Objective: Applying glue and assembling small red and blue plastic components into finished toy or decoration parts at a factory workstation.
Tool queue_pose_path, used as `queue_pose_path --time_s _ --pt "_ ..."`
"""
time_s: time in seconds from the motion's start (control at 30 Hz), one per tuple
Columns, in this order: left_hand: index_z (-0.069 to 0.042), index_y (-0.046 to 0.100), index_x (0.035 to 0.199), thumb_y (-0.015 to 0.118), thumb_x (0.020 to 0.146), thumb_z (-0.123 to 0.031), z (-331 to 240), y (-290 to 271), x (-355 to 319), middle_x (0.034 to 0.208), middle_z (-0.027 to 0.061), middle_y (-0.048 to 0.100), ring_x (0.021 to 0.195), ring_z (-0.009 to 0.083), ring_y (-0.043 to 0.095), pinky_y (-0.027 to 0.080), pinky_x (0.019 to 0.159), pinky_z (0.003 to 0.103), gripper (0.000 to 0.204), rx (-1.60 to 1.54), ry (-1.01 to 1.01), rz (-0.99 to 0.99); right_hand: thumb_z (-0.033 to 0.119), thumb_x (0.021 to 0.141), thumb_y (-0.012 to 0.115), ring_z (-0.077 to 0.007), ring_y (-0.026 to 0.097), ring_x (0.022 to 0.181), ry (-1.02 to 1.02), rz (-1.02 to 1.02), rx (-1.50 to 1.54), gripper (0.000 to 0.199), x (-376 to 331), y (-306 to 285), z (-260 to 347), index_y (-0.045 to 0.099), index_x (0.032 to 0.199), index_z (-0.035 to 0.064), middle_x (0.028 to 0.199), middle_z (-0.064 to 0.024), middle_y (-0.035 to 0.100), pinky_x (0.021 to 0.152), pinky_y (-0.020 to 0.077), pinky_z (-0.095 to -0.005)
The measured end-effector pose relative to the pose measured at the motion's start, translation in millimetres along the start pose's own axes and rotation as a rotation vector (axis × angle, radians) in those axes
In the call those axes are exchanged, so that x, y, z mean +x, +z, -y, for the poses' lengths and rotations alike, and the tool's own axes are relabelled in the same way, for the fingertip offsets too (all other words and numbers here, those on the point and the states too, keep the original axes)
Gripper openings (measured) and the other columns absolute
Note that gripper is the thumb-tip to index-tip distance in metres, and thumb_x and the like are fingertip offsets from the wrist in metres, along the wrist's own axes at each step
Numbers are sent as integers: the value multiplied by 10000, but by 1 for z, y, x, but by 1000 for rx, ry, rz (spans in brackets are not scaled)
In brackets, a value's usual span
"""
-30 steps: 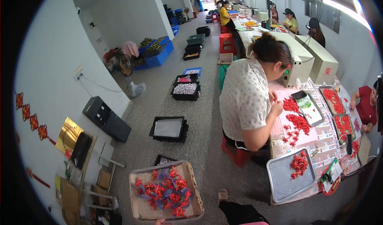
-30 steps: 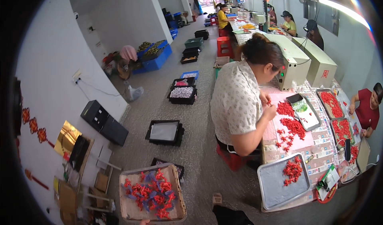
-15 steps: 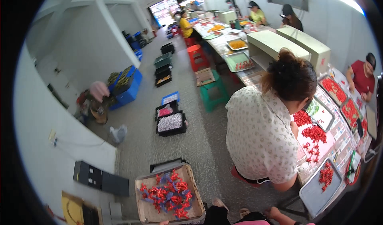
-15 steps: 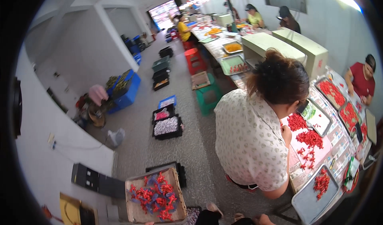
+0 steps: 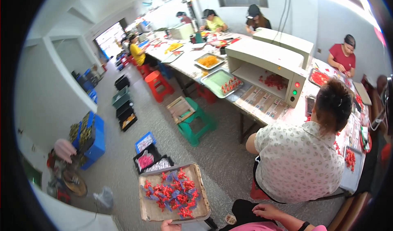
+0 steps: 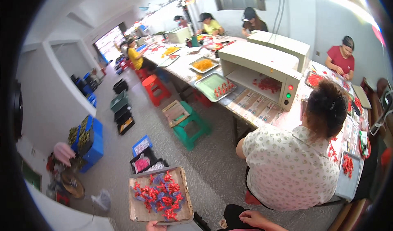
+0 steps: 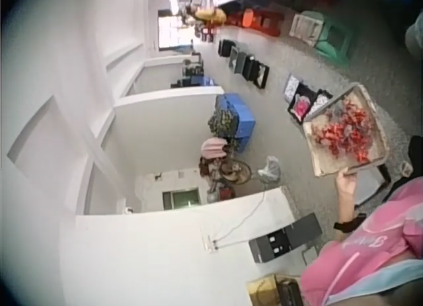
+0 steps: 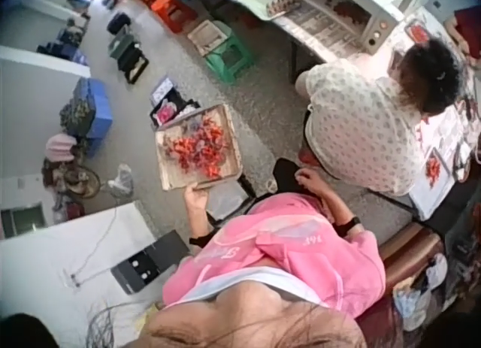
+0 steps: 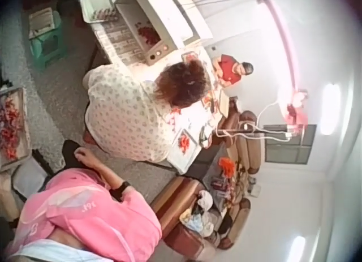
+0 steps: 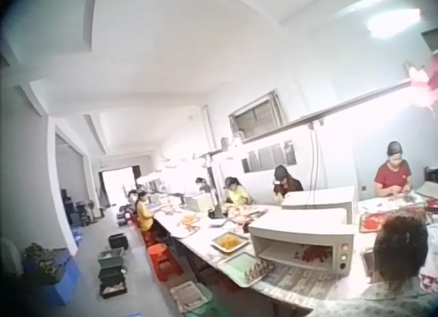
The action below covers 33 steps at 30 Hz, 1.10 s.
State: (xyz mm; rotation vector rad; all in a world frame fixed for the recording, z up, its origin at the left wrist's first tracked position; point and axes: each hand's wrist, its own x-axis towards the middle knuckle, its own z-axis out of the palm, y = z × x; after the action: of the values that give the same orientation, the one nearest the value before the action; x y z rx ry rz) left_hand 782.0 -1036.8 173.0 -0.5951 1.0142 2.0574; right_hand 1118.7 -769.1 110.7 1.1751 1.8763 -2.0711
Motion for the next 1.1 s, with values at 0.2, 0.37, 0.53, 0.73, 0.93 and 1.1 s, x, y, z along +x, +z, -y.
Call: queue_pose_path --time_s 0.2,0.37,0.53,0.73,0.93,1.1 --pt "-13 580 913 531 749 5 -69 119 147 906 115 647 866 268 620 518 777 404 172 57 -110 216 227 903 603 -83 600 822 32 -71 129 261 114 9 69 635 1105 65 923 -4 664 712 493 -243" --pt "7 582 977 526 752 -25 -129 163 261 963 132 648 919 296 613 511 826 427 234 107 -150 224 217 884 622 -74 604 803 101 -191 157 226 214 -13 168 665 1049 70 880 -14 668 696 496 -235" --pt "11 580 979 531 751 -24 -172 251 331 969 139 647 924 301 613 513 829 437 236 185 -171 207 209 872 627 -91 600 799 -53 -331 25 239 307 -43 234 662 1045 47 872 -26 666 688 488 -254" --pt "19 566 978 501 759 -19 -225 313 461 965 154 638 904 306 615 515 816 439 231 174 -150 118 189 871 616 -96 598 769 43 -425 126 229 405 -82 280 658 1025 24 837 -28 662 670 486 -257" --pt "-69 457 1265 497 677 -1 -254 420 584 1234 110 549 1100 312 541 450 921 469 594 256 -169 232 157 843 615 -104 630 723 126 -662 468 197 468 -96 301 666 961 8 775 -51 658 654 510 -259" --pt "-61 473 1221 492 667 -1 -277 482 695 1224 117 550 1077 318 554 470 874 463 558 298 -141 255 160 838 623 -102 625 692 197 -716 434 201 508 -117 305 661 966 10 761 -42 660 620 507 -254"
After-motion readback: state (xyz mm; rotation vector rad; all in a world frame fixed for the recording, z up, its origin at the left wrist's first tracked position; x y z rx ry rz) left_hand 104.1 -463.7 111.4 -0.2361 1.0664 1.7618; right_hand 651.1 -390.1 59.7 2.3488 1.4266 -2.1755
